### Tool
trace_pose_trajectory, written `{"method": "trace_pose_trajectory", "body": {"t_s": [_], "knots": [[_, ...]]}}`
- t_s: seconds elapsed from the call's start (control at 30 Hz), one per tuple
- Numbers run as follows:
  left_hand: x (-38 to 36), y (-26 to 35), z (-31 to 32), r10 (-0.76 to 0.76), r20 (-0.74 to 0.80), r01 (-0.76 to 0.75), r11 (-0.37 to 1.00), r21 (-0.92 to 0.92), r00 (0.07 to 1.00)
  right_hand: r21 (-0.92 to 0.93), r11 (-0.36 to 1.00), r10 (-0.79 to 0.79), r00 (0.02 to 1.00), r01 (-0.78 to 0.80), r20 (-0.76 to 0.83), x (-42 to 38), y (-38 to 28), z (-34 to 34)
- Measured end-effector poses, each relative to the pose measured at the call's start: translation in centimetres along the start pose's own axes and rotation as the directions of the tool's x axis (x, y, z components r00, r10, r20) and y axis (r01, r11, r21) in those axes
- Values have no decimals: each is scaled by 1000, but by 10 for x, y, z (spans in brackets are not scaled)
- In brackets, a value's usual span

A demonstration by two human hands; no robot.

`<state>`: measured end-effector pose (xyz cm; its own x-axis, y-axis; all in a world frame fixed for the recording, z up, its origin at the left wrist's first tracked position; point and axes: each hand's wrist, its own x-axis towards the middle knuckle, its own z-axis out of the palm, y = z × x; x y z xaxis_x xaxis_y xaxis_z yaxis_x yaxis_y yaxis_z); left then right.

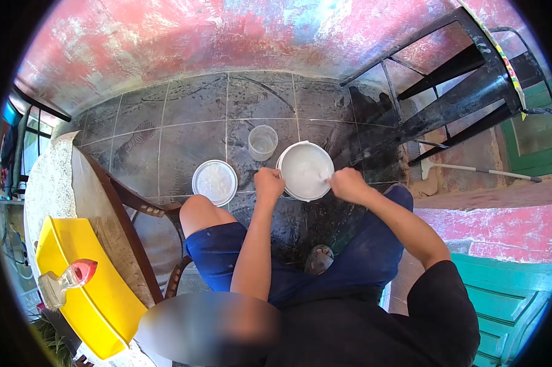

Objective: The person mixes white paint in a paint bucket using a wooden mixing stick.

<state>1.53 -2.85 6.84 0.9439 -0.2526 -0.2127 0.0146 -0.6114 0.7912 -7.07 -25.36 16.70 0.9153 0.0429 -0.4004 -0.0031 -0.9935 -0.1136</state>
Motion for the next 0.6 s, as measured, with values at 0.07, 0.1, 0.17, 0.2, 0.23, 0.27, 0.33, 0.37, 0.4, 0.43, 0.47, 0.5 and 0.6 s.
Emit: {"method": "trace_pose_trajectory", "body": {"t_s": [0.07,0.1,0.17,0.2,0.23,0.27,0.33,0.37,0.4,0.43,0.47,0.5,0.6], "knots": [[2,-3,6,-2,-24,1,1000,-17,1000,29,998,-64,997,63,40,0,-26,-12],[2,-5,9,-2,-50,1,1000,-26,999,53,989,-141,990,140,17,4,-37,-17],[1,-3,9,17,-52,-18,1000,-15,999,24,990,-139,990,140,-33,35,-46,-16],[1,-3,7,30,-61,-30,1000,-5,998,-9,989,-147,986,147,-79,51,-45,-18],[0,-3,6,29,-63,-29,1000,-3,998,-9,989,-150,985,149,-80,61,-38,-21],[-1,-1,6,6,-63,-7,1000,-19,998,-64,986,-161,980,154,-121,70,-29,-25],[-1,-2,7,-24,-63,22,999,-38,998,-121,980,-178,972,160,-154,68,-13,-26],[0,-5,8,-1,-68,-1,1000,-19,998,-170,967,-210,971,189,-114,59,-2,-27],[0,-7,11,23,-74,-23,1000,-2,997,-218,951,-240,968,220,-73,55,5,-25],[-1,-7,10,18,-75,-19,1000,-6,997,-221,950,-243,968,223,-68,45,0,-29],[-2,-4,8,15,-75,-15,1000,-10,997,-247,936,-248,968,250,37,27,-12,-41],[-2,-3,6,14,-75,-15,1000,-13,997,-270,922,-247,959,277,138,13,-22,-49],[2,-5,7,-5,-39,3,999,-40,999,-196,925,-308,944,327,121,22,-46,-42]]}}
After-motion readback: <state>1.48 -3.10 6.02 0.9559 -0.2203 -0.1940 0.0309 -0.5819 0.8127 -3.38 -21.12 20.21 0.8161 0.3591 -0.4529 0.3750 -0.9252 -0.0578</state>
